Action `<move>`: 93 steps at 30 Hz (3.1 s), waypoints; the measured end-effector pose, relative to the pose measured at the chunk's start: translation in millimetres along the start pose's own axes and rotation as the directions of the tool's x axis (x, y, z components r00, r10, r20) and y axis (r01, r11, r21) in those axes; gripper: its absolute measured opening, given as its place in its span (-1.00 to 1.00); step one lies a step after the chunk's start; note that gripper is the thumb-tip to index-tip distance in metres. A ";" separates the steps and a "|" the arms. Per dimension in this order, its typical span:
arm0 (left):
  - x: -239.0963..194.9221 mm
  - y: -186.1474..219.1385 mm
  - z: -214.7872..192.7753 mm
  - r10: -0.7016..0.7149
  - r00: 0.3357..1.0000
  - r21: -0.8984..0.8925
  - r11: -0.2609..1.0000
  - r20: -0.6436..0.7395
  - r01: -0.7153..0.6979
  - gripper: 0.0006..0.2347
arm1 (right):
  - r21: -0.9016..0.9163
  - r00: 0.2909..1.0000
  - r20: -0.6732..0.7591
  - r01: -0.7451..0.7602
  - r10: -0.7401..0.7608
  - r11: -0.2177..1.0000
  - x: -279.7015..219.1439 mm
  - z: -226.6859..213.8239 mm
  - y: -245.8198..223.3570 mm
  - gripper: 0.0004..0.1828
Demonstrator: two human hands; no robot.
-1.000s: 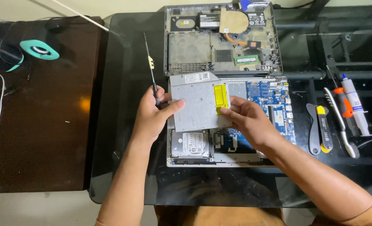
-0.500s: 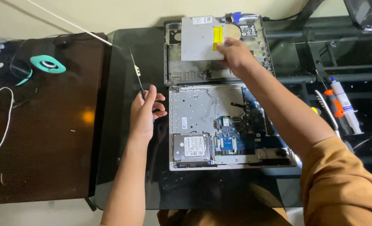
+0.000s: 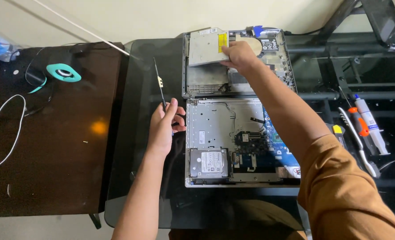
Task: The person uses a screwdriver to remove screws from the laptop's cooling system and then detaches the heatsink. They proceed to unscrew and remove the hard drive from the laptop chassis.
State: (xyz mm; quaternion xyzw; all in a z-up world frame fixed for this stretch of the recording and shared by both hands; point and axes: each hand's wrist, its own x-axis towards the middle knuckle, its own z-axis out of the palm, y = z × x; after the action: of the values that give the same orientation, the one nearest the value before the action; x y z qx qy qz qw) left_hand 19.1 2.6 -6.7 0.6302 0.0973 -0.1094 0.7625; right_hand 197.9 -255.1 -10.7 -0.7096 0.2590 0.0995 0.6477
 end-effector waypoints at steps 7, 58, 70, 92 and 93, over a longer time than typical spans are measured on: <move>-3.4 3.1 3.2 -0.011 1.000 0.057 0.998 0.020 0.010 -0.69 | -0.230 0.980 -0.060 0.171 -0.189 0.958 -3.7 1.7 3.6 -0.64; -142.6 -33.9 -33.6 -0.123 0.992 0.714 0.691 -0.037 0.113 -0.65 | -0.412 0.497 0.705 0.868 -0.507 0.278 -269.4 -72.5 164.6 -0.28; -165.8 -48.5 -30.5 -0.229 0.973 0.422 0.880 -0.020 0.216 -0.59 | -0.502 0.707 0.510 0.707 -0.490 0.498 -258.3 -73.3 174.8 -0.26; -173.8 -68.5 -22.9 -0.252 0.968 -0.027 0.967 -0.002 0.252 -0.49 | -0.602 0.810 0.449 0.587 -0.378 0.541 -260.2 -96.0 168.5 -0.19; -173.1 -70.4 -23.7 -0.240 0.971 -0.076 0.968 -0.016 0.238 -0.47 | -0.594 0.814 0.455 0.580 -0.361 0.557 -260.1 -96.0 168.1 -0.21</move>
State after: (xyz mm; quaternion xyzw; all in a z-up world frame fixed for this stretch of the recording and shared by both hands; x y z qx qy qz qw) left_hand -167.2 20.7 -27.8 0.5866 0.1859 -0.1890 0.7652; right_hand -124.2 -290.7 -19.0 -0.9233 -0.0961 0.1120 0.3545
